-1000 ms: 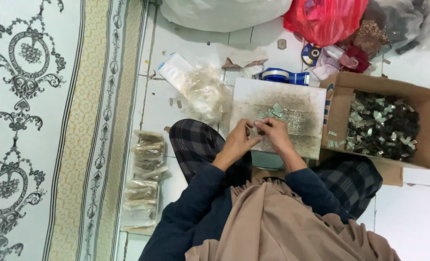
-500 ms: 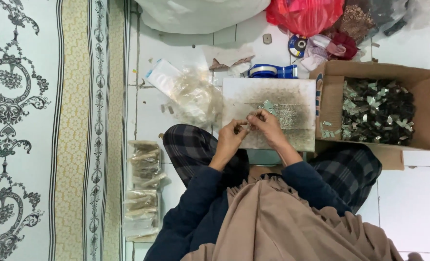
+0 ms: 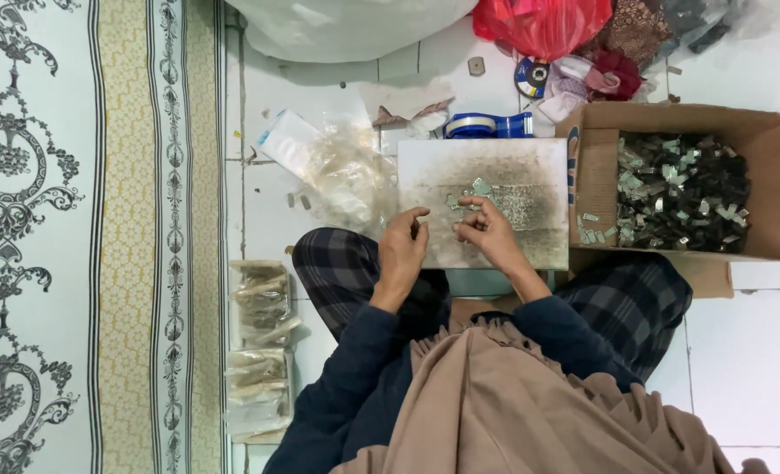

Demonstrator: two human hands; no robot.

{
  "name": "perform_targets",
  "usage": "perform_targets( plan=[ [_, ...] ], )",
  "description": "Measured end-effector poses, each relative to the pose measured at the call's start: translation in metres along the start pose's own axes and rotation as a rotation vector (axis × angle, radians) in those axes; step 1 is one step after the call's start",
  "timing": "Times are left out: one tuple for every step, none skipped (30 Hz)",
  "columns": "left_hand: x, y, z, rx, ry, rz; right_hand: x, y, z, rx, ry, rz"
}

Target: Sorting and bagging small metal components from a cardboard box into individual plastic bags on a tiled floor.

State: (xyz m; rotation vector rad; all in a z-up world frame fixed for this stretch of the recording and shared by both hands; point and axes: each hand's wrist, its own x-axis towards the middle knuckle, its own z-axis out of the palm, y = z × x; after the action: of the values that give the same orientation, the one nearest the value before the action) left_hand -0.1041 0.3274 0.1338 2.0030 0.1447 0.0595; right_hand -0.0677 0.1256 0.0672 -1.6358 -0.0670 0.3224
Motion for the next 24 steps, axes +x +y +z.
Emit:
perform_targets(
  plan=[
    [-0.002, 0.003, -0.001, 0.001, 0.001, -0.001, 0.001, 0.0, -0.002, 0.001, -0.001, 0.0],
    [-0.004, 0.007, -0.001, 0.097, 0.038, 0.088, 0.001, 0.0, -0.005, -0.007, 0.024, -0.016],
    [-0.007, 0.01, -0.001, 0.194, 0.076, 0.176, 0.001, 0.0, -0.007, -0.016, 0.05, -0.032],
    [-0.008, 0.01, 0.001, 0.192, 0.071, 0.18, 0.002, -0.004, -0.007, -0.016, 0.056, -0.031],
    [-0.01, 0.01, 0.004, 0.177, 0.028, 0.199, 0.003, -0.007, -0.007, -0.017, 0.094, -0.027],
    [-0.011, 0.01, 0.007, 0.162, -0.012, 0.218, 0.005, -0.01, -0.007, -0.018, 0.128, -0.024],
    [-0.012, 0.009, 0.011, 0.161, -0.013, 0.221, 0.004, -0.015, -0.007, -0.019, 0.131, -0.026],
    [-0.014, 0.007, 0.015, 0.196, -0.032, 0.236, 0.003, -0.02, -0.005, -0.042, 0.139, -0.018],
    [-0.016, 0.005, 0.018, 0.231, -0.051, 0.25, 0.001, -0.024, -0.002, -0.066, 0.147, -0.009],
    [-0.016, 0.004, 0.017, 0.233, -0.051, 0.249, 0.001, -0.028, 0.0, -0.065, 0.146, -0.009],
    [-0.015, 0.004, 0.017, 0.236, -0.026, 0.235, 0.0, -0.031, 0.003, -0.128, 0.121, -0.028],
    [-0.013, 0.004, 0.017, 0.238, -0.002, 0.223, -0.001, -0.035, 0.004, -0.193, 0.098, -0.047],
    [-0.01, 0.002, 0.015, 0.238, -0.003, 0.224, 0.0, -0.029, 0.002, -0.193, 0.1, -0.047],
    [-0.007, 0.001, 0.012, 0.236, 0.047, 0.22, 0.001, -0.024, -0.001, -0.181, 0.085, -0.04],
    [-0.004, -0.001, 0.008, 0.233, 0.098, 0.216, 0.001, -0.019, -0.003, -0.17, 0.07, -0.033],
    [-0.002, -0.002, 0.008, 0.234, 0.101, 0.215, 0.0, -0.022, -0.003, -0.169, 0.067, -0.035],
    [-0.001, -0.002, 0.007, 0.231, 0.079, 0.228, -0.001, -0.025, -0.002, -0.172, 0.059, -0.037],
    [0.0, -0.003, 0.007, 0.227, 0.057, 0.241, -0.002, -0.028, -0.002, -0.176, 0.05, -0.039],
    [-0.001, -0.007, 0.008, 0.228, 0.06, 0.24, -0.002, -0.029, 0.0, -0.176, 0.047, -0.041],
    [-0.002, -0.01, 0.01, 0.276, 0.012, 0.272, -0.002, -0.03, 0.002, -0.2, 0.058, -0.081],
    [-0.002, -0.013, 0.013, 0.324, -0.036, 0.305, -0.002, -0.031, 0.003, -0.223, 0.069, -0.12],
    [-0.003, -0.013, 0.014, 0.324, -0.038, 0.304, -0.001, -0.028, 0.003, -0.222, 0.07, -0.119],
    [-0.004, -0.012, 0.015, 0.355, -0.053, 0.301, 0.0, -0.025, 0.002, -0.252, 0.056, -0.152],
    [-0.004, -0.012, 0.015, 0.387, -0.066, 0.297, 0.002, -0.022, 0.003, -0.283, 0.041, -0.187]
  ],
)
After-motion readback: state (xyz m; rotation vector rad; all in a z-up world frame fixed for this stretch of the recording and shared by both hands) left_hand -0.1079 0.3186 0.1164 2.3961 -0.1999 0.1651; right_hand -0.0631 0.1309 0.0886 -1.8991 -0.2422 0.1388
